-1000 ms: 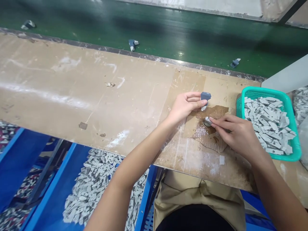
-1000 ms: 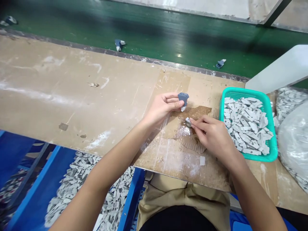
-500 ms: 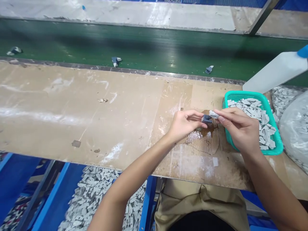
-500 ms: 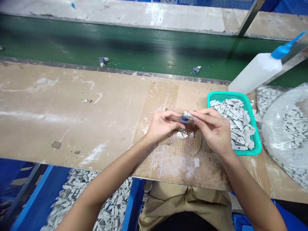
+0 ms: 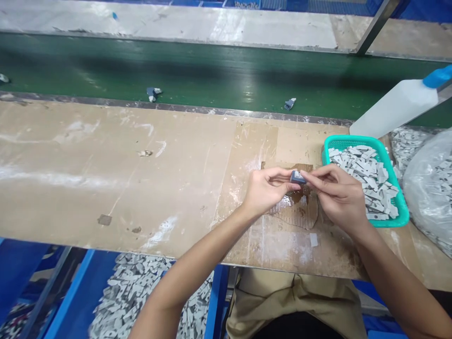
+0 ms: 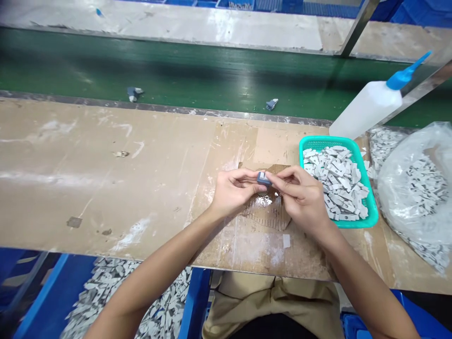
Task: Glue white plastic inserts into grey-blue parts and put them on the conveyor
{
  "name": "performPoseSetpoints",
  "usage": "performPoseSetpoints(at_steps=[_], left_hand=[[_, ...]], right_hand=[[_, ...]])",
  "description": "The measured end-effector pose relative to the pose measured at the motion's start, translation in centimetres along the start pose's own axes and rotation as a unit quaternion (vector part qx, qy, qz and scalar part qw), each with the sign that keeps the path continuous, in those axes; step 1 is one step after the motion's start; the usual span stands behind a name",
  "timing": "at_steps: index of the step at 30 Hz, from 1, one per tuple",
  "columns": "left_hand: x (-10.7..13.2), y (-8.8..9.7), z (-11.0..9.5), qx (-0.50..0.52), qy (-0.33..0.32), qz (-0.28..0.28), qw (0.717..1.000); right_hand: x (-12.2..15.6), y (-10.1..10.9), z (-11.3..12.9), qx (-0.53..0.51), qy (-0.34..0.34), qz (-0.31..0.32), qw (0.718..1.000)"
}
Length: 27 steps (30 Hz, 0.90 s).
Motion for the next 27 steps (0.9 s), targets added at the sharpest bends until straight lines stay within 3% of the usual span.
performPoseSetpoints(at_steps=[4,9,16,19,22,24,27], left_hand=[[0.2,0.0,-0.2,-0.035,0.014,-0.021,0.999],[0.2,0.1,-1.4,-0.094,0.051,-0.036,0.994],[0.5,0.0,-2.5,-0.133,0.039,-0.053,0.989],[-0.4,-0.1,-2.0,-0.067,0.081,-0.030,0.994],[-1.6,0.4,-1.7,0.009,0.120,-0.008,0.993],[-2.8,1.5,-2.1,-0.003,0.114,-0.030,0.993],[-5.6,4.2,-3.8,-0.088,0.074,-0.117,0.986]], right_hand=[[0.2,-0.3,-0.4,-0.010,0.009,0.015,1.000],[0.1,-0.8,-1.0,-0.067,-0.047,0.038,0.996],[0.3,-1.8,-0.3,-0.049,-0.056,0.019,0.997],[-0.2,0.0,-0.6,-0.062,-0.098,0.039,0.992],[-0.4,3.6,-2.4,-0.013,-0.162,0.039,0.986],[-0.2,5.5,-3.9,0.079,-0.211,0.089,0.970],[0.6,6.5,-5.1,0.184,-0.269,0.200,0.924]])
Point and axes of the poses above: each hand's wrist, its own x-axis away from the middle knuckle, its own y-axis out of the back of the hand, z = x × y, the point moved 3 cm from there along -x, towards the middle knuckle, and after that the axes turned 10 degrees about y, right-handed, at the moved point
